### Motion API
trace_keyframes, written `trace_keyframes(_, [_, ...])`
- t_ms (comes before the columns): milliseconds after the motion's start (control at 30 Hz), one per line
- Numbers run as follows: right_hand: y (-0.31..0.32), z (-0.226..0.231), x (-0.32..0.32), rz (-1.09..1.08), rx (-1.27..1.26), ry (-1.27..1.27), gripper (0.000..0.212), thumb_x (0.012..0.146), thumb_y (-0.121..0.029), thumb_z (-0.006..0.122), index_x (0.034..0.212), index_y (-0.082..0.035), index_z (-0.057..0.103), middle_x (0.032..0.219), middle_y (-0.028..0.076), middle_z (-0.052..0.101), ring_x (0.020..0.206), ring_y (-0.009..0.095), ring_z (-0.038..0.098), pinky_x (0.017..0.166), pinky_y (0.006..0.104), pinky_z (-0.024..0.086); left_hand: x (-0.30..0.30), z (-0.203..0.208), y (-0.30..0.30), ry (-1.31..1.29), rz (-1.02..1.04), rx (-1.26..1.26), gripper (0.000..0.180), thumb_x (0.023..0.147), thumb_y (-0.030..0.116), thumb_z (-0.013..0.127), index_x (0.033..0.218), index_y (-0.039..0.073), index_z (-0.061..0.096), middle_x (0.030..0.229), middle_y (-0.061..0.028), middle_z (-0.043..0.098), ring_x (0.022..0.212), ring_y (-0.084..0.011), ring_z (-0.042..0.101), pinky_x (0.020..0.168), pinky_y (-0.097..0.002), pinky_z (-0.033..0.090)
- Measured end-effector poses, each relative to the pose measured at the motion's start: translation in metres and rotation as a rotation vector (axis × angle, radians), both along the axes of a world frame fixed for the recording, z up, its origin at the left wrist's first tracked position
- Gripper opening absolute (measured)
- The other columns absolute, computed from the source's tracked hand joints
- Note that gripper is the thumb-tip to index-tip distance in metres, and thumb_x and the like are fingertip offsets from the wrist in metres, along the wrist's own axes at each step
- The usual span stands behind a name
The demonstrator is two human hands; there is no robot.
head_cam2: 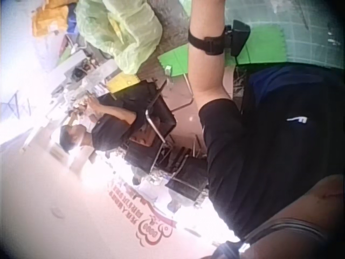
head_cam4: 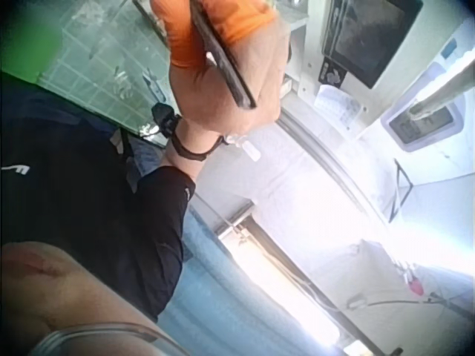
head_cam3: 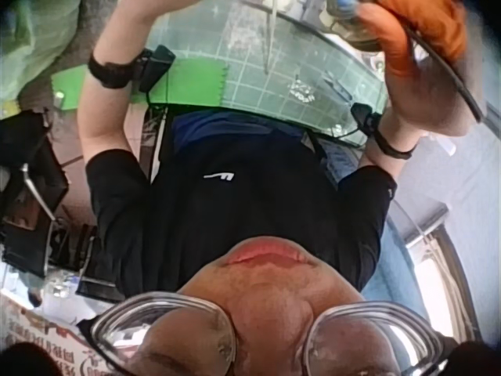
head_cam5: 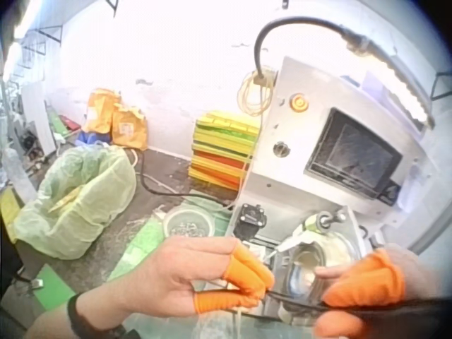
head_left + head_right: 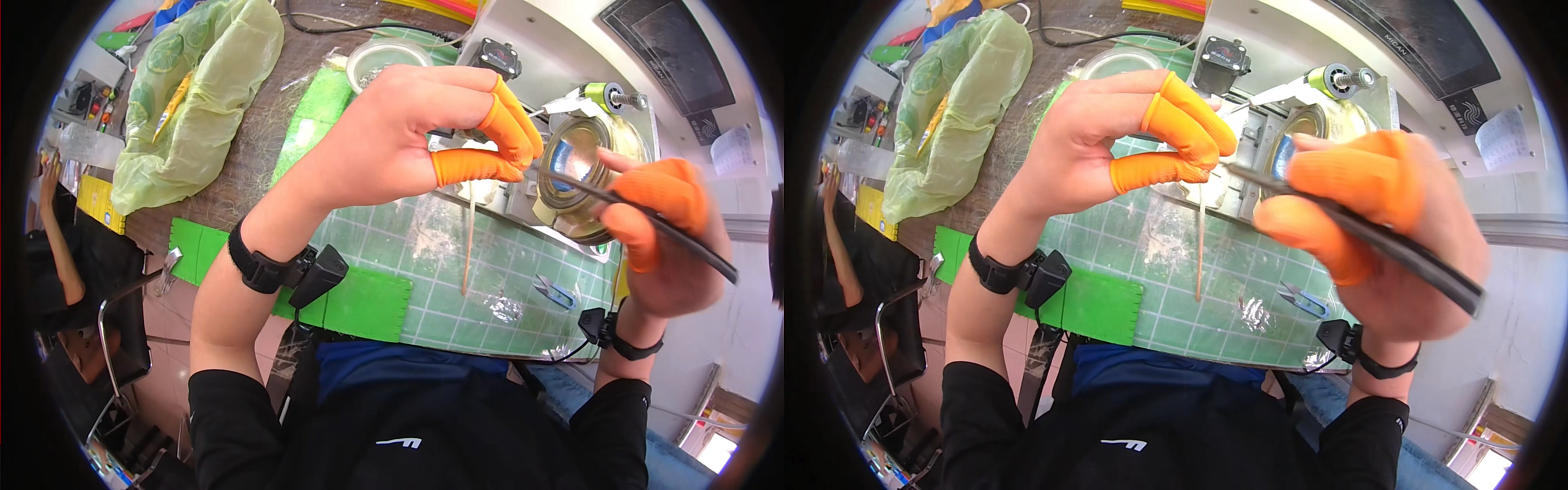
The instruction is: Manually assemble small components using specialized jigs, adhesive, and tape at a workbench.
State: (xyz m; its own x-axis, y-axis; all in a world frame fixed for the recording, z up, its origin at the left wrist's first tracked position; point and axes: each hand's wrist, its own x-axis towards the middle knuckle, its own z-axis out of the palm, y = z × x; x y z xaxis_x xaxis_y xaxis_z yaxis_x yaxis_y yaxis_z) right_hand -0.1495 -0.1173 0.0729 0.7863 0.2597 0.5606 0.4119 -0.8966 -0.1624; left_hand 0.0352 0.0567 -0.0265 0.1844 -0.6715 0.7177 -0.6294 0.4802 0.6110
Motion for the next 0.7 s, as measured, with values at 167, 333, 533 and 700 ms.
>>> trace_keyframes(167, [-0.015,0.033,-0.084,-0.08,0.143,0.094,0.029,0.076,-0.019,0.084,0.088,0.001,0.066,0.072,0.011,0.062,0.064,0.024,0.059,0.056,0.0358,0.047,-0.002,-0.002,0.003,0.027,0.003,-0.007,0.017,0.078,0.005,0.084,0.09,0.003,0.073,0.098,-0.0092,0.075,0.089,-0.0214,0.072,0.077,-0.0309,0.057])
trace_keyframes(333, [0.011,-0.005,-0.081,-0.105,-0.256,0.992,0.019,0.083,-0.012,0.074,0.091,-0.005,0.058,0.087,0.012,0.06,0.075,0.034,0.064,0.065,0.0424,0.053,-0.007,-0.004,0.006,0.014,0.047,0.022,0.016,0.079,0.003,0.084,0.09,0.003,0.072,0.094,-0.0087,0.073,0.087,-0.0213,0.07,0.076,-0.0309,0.055])
trace_keyframes(533, [-0.019,-0.073,-0.112,-0.358,0.018,1.065,0.031,0.077,-0.004,0.078,0.103,-0.002,0.061,0.097,0.015,0.066,0.085,0.035,0.066,0.076,0.0445,0.053,-0.04,0.009,0.004,-0.109,0.226,0.023,0.014,0.08,0.008,0.08,0.09,0.01,0.07,0.093,-0.0066,0.064,0.089,-0.0252,0.065,0.079,-0.0373,0.051])
trace_keyframes(700, [-0.072,-0.063,-0.127,-0.765,0.021,0.151,0.033,0.08,-0.004,0.082,0.104,-0.001,0.058,0.096,0.013,0.058,0.087,0.03,0.056,0.082,0.04,0.047,-0.064,0.042,0.005,-0.492,0.568,-0.141,0.008,0.076,0.011,0.071,0.077,0.01,0.064,0.098,-0.0051,0.056,0.096,-0.0264,0.054,0.089,-0.0412,0.042])
